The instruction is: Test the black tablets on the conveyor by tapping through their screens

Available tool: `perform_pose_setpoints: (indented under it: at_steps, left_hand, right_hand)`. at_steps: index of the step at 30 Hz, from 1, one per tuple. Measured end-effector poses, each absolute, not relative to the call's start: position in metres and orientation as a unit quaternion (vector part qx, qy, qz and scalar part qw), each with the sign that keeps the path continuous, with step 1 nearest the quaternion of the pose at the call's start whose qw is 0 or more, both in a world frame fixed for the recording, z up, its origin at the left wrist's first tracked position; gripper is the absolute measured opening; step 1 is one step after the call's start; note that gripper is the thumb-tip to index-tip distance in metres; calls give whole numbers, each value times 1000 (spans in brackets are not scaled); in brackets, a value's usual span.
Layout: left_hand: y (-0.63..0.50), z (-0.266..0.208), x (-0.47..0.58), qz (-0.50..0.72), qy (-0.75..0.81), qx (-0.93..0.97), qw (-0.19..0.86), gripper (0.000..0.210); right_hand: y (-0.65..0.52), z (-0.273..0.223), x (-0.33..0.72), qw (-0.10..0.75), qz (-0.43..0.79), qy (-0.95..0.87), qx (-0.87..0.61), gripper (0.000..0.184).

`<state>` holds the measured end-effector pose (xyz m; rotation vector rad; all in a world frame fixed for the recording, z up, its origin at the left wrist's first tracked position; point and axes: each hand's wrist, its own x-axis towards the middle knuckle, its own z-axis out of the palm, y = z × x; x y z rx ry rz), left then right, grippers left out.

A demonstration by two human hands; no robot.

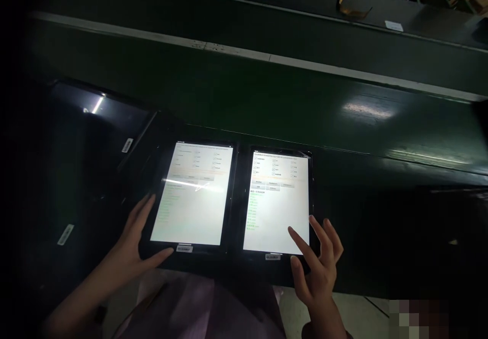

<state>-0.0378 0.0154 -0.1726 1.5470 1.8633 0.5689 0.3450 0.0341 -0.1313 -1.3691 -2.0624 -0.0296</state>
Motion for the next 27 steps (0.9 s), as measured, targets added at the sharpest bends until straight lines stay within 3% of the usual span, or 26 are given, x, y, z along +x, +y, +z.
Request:
perform_pose_setpoints:
  at_steps: [6, 10, 15, 27]
  left_hand:
    - [43, -170, -17, 315, 752, 509, 276, 74]
    - [45, -170, -19, 375, 721, 488, 319, 57]
    - [34, -162, -26, 366, 698, 486, 377, 58]
    - [33, -172, -41, 357, 674, 502, 408, 70]
  right_hand:
    - [33, -129, 346, 364, 6, -773, -520, 44]
    - [32, -132, 347, 381, 23, -761, -525, 35]
    - [31, -126, 344, 361, 25, -789, -496, 31]
    - [31, -113, 316, 302, -1, -825, -477, 27]
